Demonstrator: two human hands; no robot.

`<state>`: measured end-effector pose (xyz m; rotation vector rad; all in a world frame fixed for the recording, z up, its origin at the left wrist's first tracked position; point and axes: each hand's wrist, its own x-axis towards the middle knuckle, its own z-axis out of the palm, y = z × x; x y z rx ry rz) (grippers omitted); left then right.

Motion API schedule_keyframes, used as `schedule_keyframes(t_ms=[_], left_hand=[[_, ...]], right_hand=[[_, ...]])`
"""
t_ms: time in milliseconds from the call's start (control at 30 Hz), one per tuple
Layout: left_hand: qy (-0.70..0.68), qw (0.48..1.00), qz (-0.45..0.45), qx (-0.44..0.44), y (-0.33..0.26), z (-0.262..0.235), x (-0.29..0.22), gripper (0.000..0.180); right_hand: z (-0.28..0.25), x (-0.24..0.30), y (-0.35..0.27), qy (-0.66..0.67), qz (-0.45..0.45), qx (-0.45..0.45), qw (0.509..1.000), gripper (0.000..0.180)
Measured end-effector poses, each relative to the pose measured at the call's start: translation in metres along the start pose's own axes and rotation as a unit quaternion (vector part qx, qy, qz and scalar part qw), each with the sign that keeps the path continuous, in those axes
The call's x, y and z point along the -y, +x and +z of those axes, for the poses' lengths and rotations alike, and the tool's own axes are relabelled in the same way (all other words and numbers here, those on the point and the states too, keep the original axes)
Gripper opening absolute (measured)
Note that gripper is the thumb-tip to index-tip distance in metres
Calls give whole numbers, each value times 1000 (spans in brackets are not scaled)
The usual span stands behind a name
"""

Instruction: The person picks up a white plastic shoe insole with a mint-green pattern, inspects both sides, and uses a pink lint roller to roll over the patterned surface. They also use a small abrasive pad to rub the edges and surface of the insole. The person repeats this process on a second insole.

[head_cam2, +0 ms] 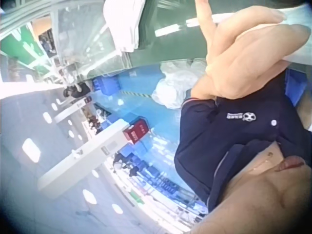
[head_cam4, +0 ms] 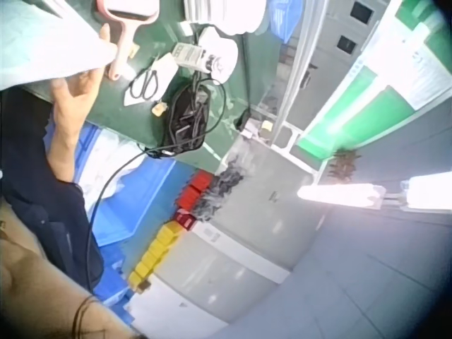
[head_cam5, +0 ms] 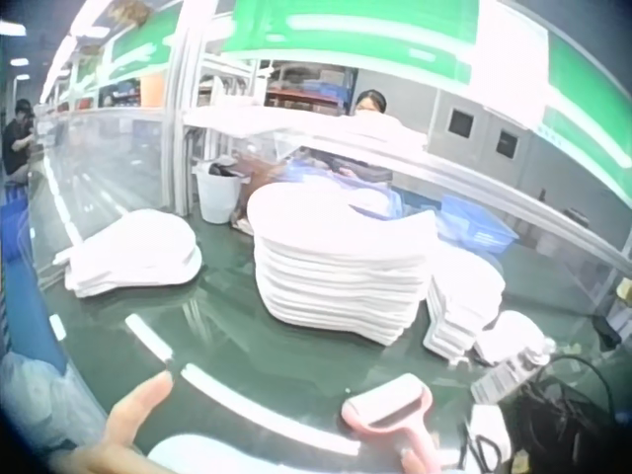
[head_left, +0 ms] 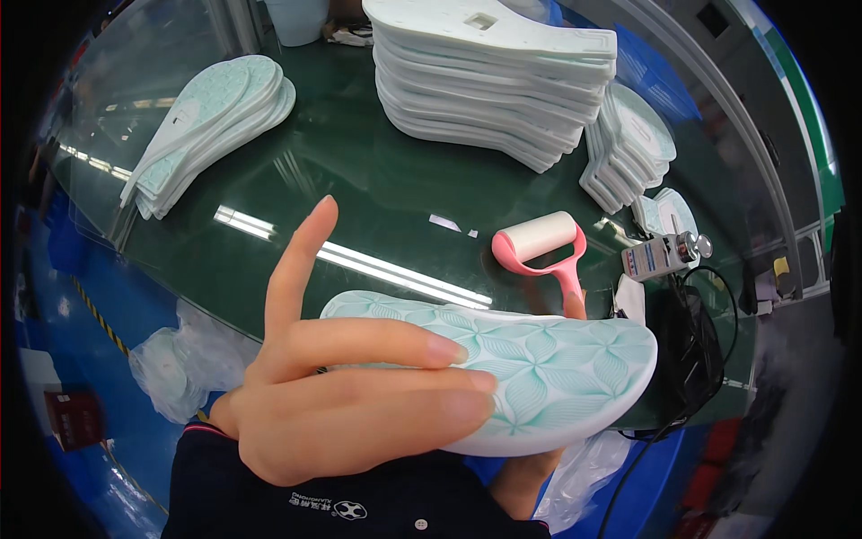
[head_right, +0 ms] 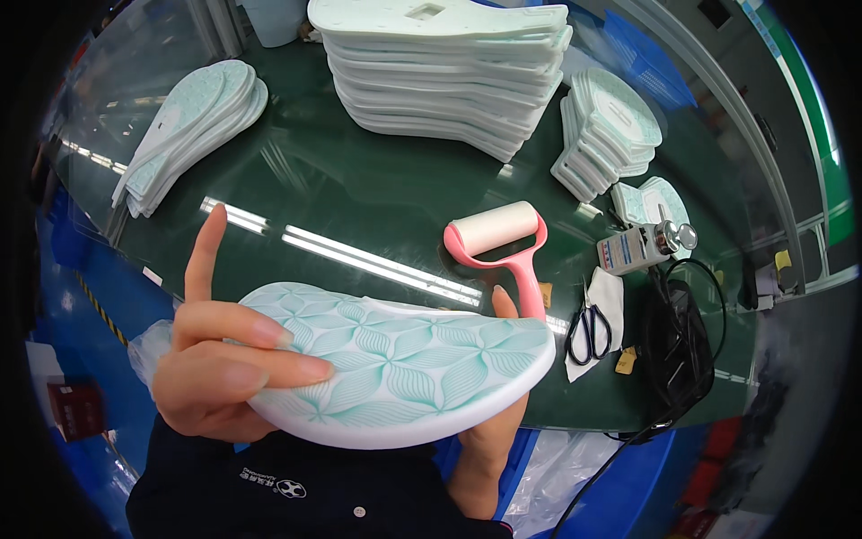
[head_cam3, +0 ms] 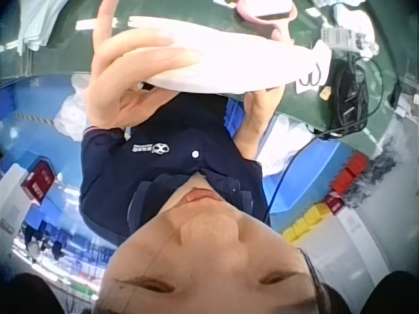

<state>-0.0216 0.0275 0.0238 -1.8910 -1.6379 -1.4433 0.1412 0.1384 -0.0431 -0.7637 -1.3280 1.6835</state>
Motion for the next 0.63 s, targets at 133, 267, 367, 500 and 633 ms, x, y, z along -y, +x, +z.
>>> schedule_keyframes(t_ms=[133,267,367,500,633], left_hand=[[-6,999,10,36,-1,-7,1,42],[-24,999,20,38,0,-7,3,39],[-63,996,-41,46,-4,-10,4,37],[-159,967,-193,41,2,9,5,36],[-128,967,-220,-29,15,5,37,36]], right_hand=[[5,1,-2,18,7,-31,999,74],[2,-6,-3,70,8,36,997,71],[19,-7,-5,150,29,141,978,73],[17,-5,-5,334,181,169,910,81],[19,0,2,302,215,242,897,89]])
